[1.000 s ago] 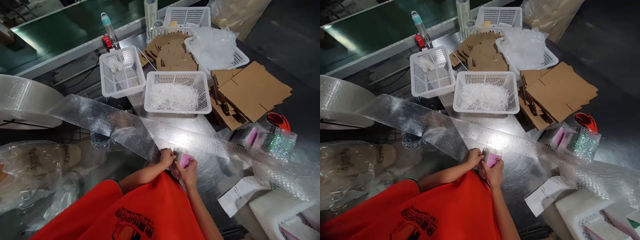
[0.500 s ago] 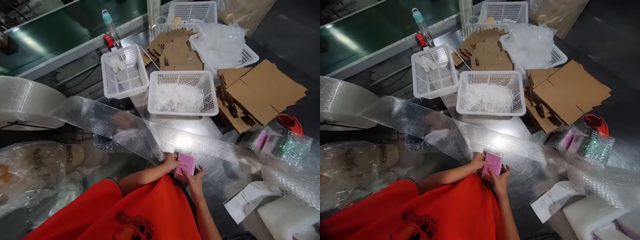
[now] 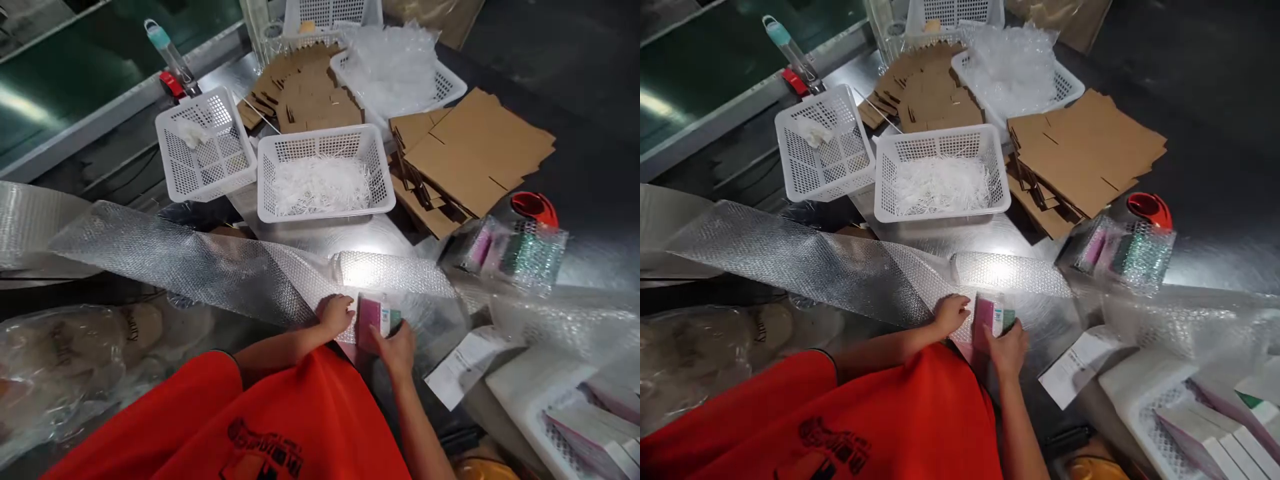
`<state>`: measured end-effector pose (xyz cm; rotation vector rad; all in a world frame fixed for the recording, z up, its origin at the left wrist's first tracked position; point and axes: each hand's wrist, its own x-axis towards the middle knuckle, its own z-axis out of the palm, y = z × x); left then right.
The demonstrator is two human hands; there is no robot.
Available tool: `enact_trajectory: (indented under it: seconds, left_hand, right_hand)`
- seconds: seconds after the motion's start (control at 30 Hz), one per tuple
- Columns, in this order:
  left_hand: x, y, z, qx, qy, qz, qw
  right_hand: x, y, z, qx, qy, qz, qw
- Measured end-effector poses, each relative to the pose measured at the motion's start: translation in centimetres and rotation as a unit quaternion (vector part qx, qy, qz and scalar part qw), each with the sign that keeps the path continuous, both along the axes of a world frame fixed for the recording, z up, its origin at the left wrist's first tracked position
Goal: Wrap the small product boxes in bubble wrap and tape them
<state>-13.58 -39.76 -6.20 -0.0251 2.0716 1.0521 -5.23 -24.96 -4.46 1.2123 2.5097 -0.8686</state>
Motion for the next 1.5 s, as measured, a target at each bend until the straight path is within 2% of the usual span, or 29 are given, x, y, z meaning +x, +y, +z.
enact_trajectory:
  seconds: [0.07,0.17,0.23,0.3,0.47,0.57,0.7,0.83,0.93,1.07,1.13,1.2,1.27,1.4,1.5]
  left_hand:
    - [-0.7,-3.2,0.8,-0.073,0.109,-0.075,0.989]
    - [-2.2,-7.0,1.4,-0.207,0.250,-0.207,0.923]
    - [-3.2,-8.4,1.4,-0.236,0.275,-0.256,0.896]
    - [-4.1,-8.7,1.1,-0.237,0.278,-0.277,0.889]
    - [-6.2,-7.7,0.7,-0.259,0.248,-0.246,0.901]
    - [-7.5,-7.7,0.3,-0.266,0.228,-0.235,0.907]
    - [-8.5,-8.6,-0.5,-0.244,0.232,-0.267,0.903]
    - [-8.7,-9.2,-0.9,-0.231,0.239,-0.285,0.899]
    - [-8.5,-9.2,-0.4,-0.229,0.234,-0.290,0.899]
    - [-9.0,-8.2,0.9,-0.195,0.278,-0.240,0.909]
    - [-10.2,-7.1,1.6,-0.147,0.259,-0.229,0.927]
    - [-12.0,-5.7,2.2,-0.109,0.197,-0.236,0.945]
    - [-14.0,-4.3,2.6,-0.100,0.143,-0.245,0.954]
    - [-16.6,-3.0,2.5,-0.119,0.122,-0.218,0.961]
    - [-16.7,-3.5,1.9,-0.115,0.130,-0.183,0.968]
  right_hand:
    - [-0.5,-2.4,0.9,0.088,-0.057,0.024,0.994]
    - [-0.9,-5.4,1.6,0.160,-0.060,0.029,0.985]
    - [-0.9,-6.9,1.5,0.176,-0.023,0.048,0.983]
    - [-0.8,-8.3,1.3,0.175,0.010,0.078,0.981]
    - [-0.2,-11.8,0.7,0.178,0.017,0.126,0.976]
    - [-0.4,-13.1,0.2,0.186,0.007,0.152,0.971]
    - [-1.5,-12.8,-0.5,0.179,0.008,0.138,0.974]
    - [-2.3,-12.4,-0.4,0.144,0.007,0.141,0.980]
    - [-2.4,-12.8,-0.2,0.159,-0.014,0.127,0.979]
    - [-2.2,-12.8,-0.8,0.176,-0.001,0.132,0.976]
    - [-2.0,-12.6,-1.3,0.190,0.025,0.137,0.972]
    - [-1.7,-12.3,-1.9,0.212,0.060,0.139,0.965]
    - [-1.5,-12.1,-2.5,0.232,0.086,0.144,0.958]
    - [-1.1,-12.2,-3.0,0.257,0.090,0.153,0.950]
    - [-1.2,-12.4,-3.1,0.263,0.092,0.144,0.949]
